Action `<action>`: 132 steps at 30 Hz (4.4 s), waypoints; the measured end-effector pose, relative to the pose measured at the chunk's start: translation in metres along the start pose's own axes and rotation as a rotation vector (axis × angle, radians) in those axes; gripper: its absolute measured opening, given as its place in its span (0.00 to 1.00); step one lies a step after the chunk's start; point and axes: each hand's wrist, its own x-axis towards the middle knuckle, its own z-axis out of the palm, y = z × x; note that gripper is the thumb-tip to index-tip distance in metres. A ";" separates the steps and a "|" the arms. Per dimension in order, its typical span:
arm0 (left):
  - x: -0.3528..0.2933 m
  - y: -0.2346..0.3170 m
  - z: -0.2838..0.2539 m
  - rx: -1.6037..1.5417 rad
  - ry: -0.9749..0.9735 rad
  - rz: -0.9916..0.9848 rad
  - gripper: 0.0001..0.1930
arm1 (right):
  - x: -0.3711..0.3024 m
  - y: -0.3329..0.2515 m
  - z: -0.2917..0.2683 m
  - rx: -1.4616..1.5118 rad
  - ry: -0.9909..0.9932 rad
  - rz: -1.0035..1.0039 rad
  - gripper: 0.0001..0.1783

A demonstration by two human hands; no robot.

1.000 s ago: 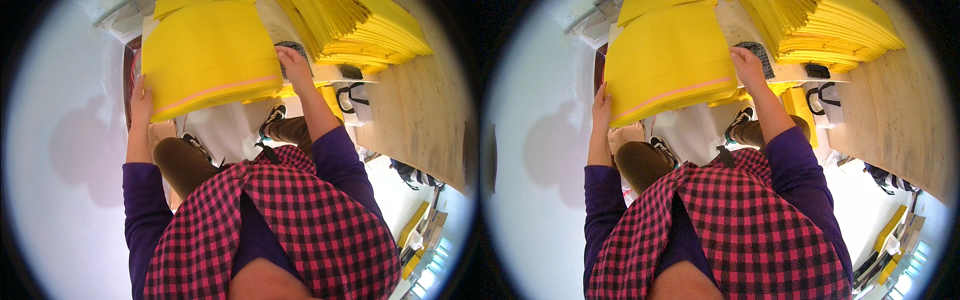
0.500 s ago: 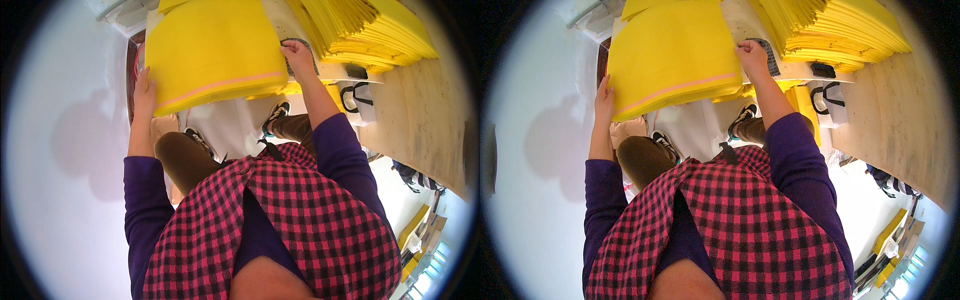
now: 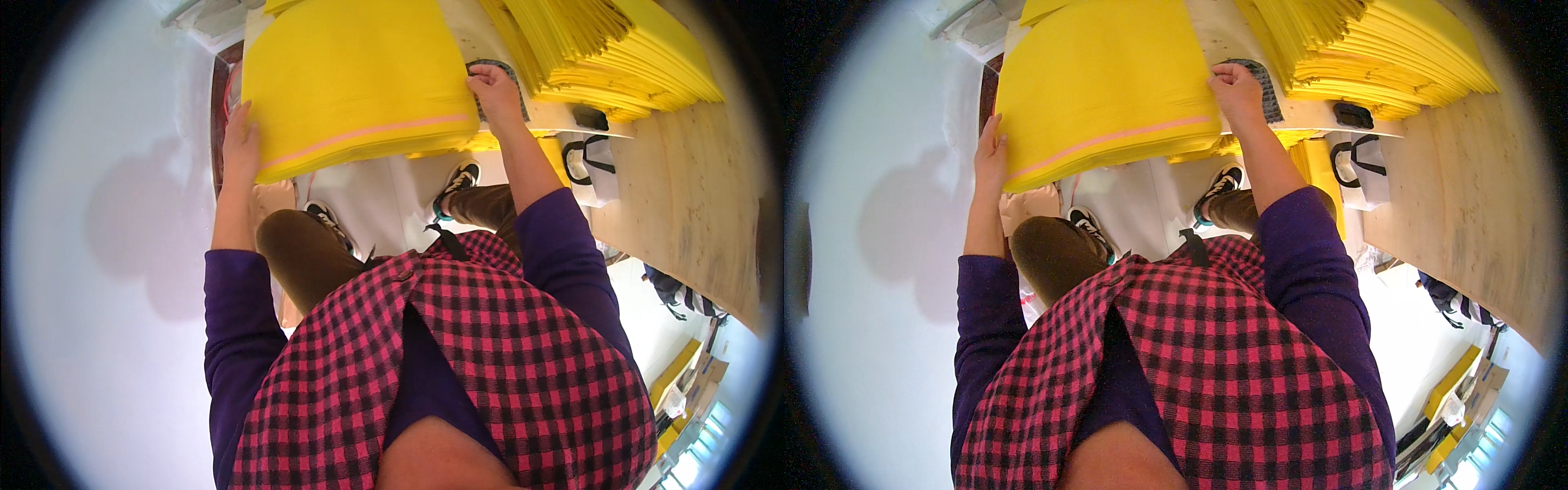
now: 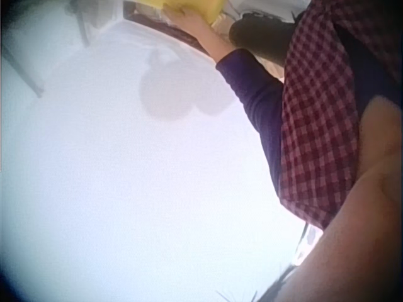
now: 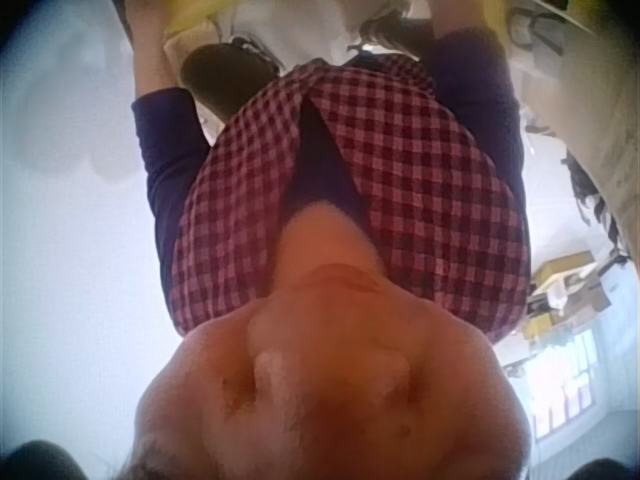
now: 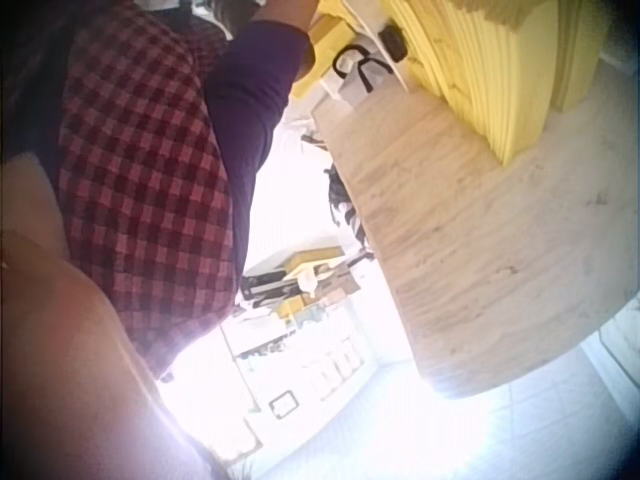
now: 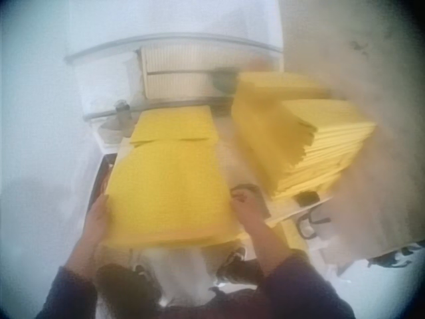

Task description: The person repeatedly folds large yellow sheets in half and stacks them on a wooden workbench. They handle the sheets one at a time, aligning edges and pressing folds before placing each folded sheet onto a growing stack.

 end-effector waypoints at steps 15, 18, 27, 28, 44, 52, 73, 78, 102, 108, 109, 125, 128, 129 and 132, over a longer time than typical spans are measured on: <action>0.004 0.055 0.000 0.346 -0.051 0.495 0.14 | -0.001 -0.004 0.004 -0.010 0.066 -0.157 0.12; 0.007 0.052 0.005 0.309 -0.097 0.502 0.13 | -0.012 -0.023 0.010 -0.146 0.042 -0.324 0.10; 0.008 0.049 0.011 0.264 -0.106 0.526 0.09 | -0.034 -0.062 0.072 -0.467 -0.244 -0.936 0.07; 0.008 0.049 0.011 0.267 -0.107 0.529 0.09 | -0.034 -0.063 0.077 -0.493 -0.269 -0.943 0.07; 0.009 0.049 0.008 0.257 -0.100 0.538 0.09 | -0.029 -0.065 0.093 -0.942 -0.319 -1.234 0.03; 0.007 0.053 0.006 0.308 -0.121 0.492 0.14 | -0.027 -0.058 0.094 -0.799 -0.228 -1.223 0.03; 0.003 0.068 0.012 0.281 -0.101 0.474 0.15 | -0.047 -0.061 0.084 -0.598 -0.248 -1.095 0.07; 0.015 0.086 0.030 0.305 -0.143 0.448 0.19 | -0.045 -0.061 0.090 -0.490 -0.244 -1.007 0.17; 0.021 0.066 0.057 0.322 -0.249 0.358 0.25 | -0.062 0.024 -0.037 -0.389 0.026 -0.463 0.22; 0.021 0.090 0.052 0.314 -0.224 0.434 0.23 | -0.087 0.042 -0.056 -0.308 0.033 -0.316 0.20; 0.021 0.096 0.054 0.312 -0.243 0.451 0.23 | -0.089 0.043 -0.056 -0.270 0.027 -0.319 0.20; 0.030 0.092 0.042 0.328 -0.048 0.321 0.21 | -0.047 0.024 -0.019 0.373 -0.228 -0.118 0.34; 0.033 0.067 0.001 -0.050 0.022 -0.050 0.25 | -0.031 0.021 -0.017 0.315 -0.240 -0.076 0.35; 0.030 0.060 -0.009 -0.163 0.071 -0.134 0.26 | -0.025 0.019 -0.015 0.330 -0.240 -0.046 0.37; 0.017 0.048 -0.028 -0.493 0.252 -0.568 0.28 | -0.017 0.014 -0.012 0.370 -0.247 -0.008 0.39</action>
